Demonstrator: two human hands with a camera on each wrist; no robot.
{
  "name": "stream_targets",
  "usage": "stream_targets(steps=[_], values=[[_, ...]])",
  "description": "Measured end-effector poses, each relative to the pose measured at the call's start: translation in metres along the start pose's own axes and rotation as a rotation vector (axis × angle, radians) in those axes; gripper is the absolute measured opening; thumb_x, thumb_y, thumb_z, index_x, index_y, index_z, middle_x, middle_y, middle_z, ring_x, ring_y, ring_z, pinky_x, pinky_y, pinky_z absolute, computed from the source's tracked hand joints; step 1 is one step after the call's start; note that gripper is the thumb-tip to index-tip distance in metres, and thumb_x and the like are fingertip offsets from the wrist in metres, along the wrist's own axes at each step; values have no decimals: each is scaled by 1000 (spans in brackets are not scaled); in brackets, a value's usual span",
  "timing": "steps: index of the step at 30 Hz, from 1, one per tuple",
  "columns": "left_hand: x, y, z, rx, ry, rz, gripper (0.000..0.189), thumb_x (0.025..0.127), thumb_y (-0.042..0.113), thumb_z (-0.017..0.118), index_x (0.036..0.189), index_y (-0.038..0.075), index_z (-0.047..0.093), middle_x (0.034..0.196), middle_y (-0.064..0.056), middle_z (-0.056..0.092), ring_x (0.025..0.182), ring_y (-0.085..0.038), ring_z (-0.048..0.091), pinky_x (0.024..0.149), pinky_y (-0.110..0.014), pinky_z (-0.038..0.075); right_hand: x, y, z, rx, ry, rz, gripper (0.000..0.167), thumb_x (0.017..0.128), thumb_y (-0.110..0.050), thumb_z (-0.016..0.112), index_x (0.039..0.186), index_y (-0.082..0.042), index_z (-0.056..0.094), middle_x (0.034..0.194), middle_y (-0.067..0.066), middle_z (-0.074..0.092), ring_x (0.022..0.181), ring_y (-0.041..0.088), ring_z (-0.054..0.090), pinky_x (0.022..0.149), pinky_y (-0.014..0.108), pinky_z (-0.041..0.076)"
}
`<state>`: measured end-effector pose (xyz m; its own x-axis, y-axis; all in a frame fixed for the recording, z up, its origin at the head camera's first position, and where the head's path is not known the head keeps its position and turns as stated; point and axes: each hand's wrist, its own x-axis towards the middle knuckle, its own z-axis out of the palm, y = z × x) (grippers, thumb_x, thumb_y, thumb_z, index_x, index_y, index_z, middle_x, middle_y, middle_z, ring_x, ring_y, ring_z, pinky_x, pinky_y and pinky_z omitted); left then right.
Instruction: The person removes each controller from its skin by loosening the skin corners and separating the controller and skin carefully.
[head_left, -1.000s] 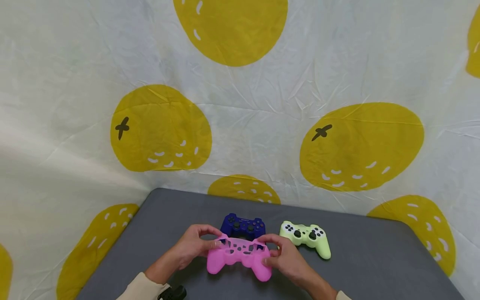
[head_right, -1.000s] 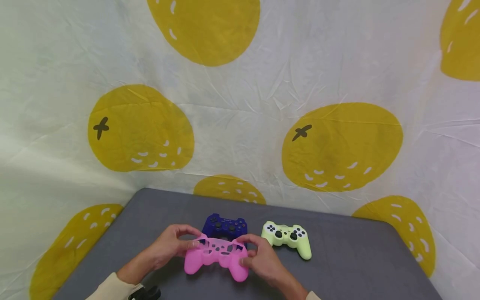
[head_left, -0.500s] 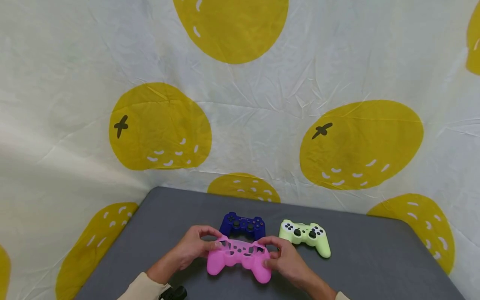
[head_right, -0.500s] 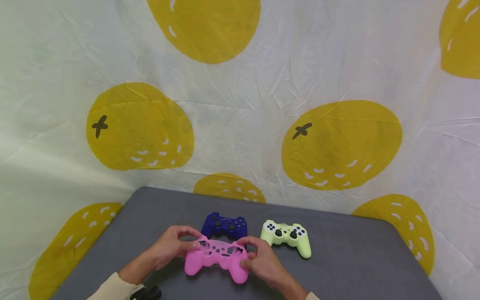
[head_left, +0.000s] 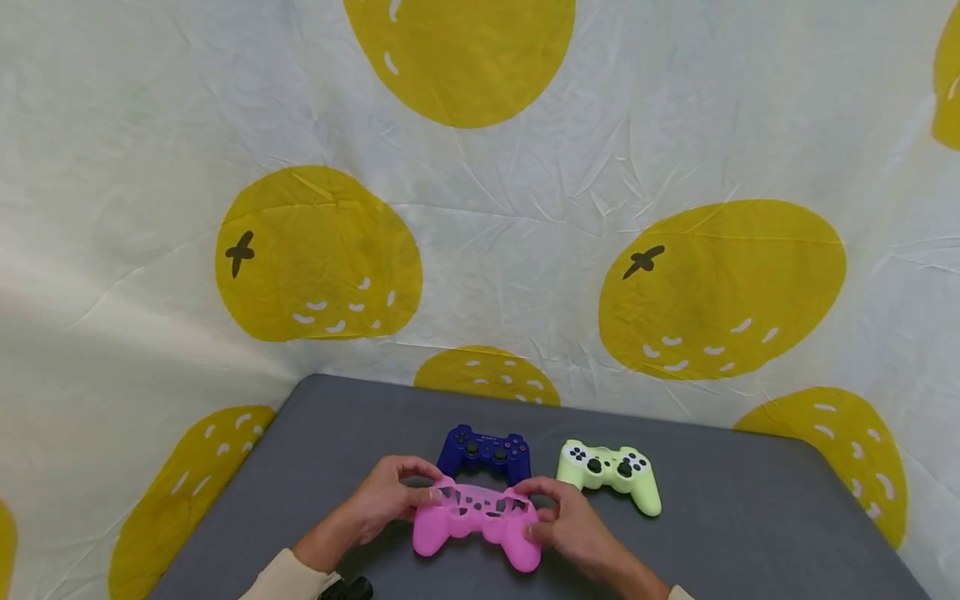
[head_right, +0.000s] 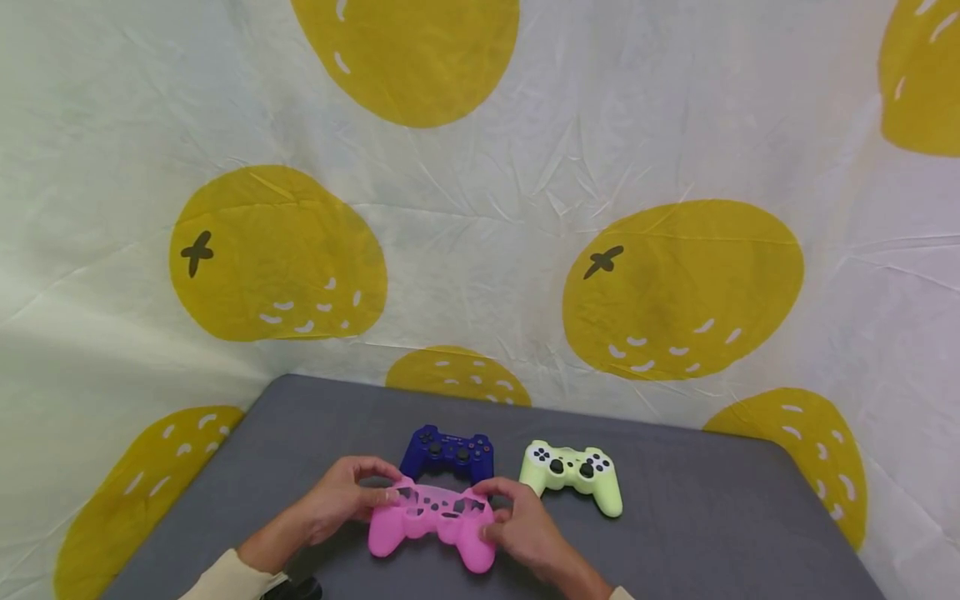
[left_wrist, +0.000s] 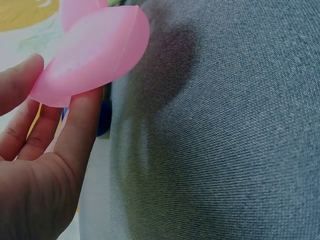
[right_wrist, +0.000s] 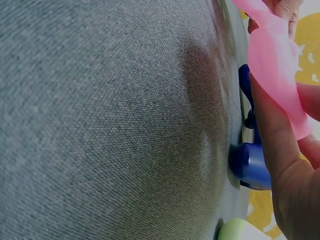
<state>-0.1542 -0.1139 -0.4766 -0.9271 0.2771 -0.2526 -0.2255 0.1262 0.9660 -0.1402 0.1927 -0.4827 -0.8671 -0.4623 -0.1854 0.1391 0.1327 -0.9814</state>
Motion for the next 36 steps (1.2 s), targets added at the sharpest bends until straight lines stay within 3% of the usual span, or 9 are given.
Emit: stream_targets(steps=[6, 11, 24, 30, 36], values=[[1, -4, -2, 10, 8, -9, 30, 90, 2, 78, 118, -5, 71, 117, -11, 71, 83, -15, 71, 67, -31, 62, 1, 3, 1, 15, -11, -24, 61, 79, 11, 66, 138, 13, 52, 100, 23, 76, 70, 11, 67, 64, 23, 55], [1, -6, -1, 1, 4, -7, 31, 89, 0, 78, 118, -6, 70, 119, -14, 69, 82, -15, 71, 66, -30, 62, 2, 6, 2, 18, -12, -36, 61, 78, 11, 65, 138, 13, 52, 98, 22, 76, 69, 10, 66, 63, 22, 54], [1, -11, -4, -1, 3, -22, 30, 89, 1, 79, 117, -6, 70, 122, -16, 67, 82, -14, 70, 67, -31, 62, 4, 13, 3, 0, -2, 16, 60, 79, 11, 66, 138, 9, 55, 119, 16, 66, 66, 10, 61, 60, 23, 51], [1, -13, -4, 21, 19, -32, 31, 88, 3, 80, 117, -5, 70, 122, -16, 67, 83, -14, 69, 67, -31, 62, 5, 15, 4, 1, -7, 12, 60, 79, 11, 65, 138, 10, 54, 99, 10, 70, 64, 10, 58, 59, 22, 49], [1, -16, -4, 12, 17, -33, 32, 87, 3, 81, 116, -5, 70, 117, -14, 68, 82, -14, 69, 67, -30, 62, 5, 17, 5, -15, 2, 19, 60, 78, 11, 66, 138, 10, 55, 100, 9, 68, 63, 10, 57, 58, 22, 48]])
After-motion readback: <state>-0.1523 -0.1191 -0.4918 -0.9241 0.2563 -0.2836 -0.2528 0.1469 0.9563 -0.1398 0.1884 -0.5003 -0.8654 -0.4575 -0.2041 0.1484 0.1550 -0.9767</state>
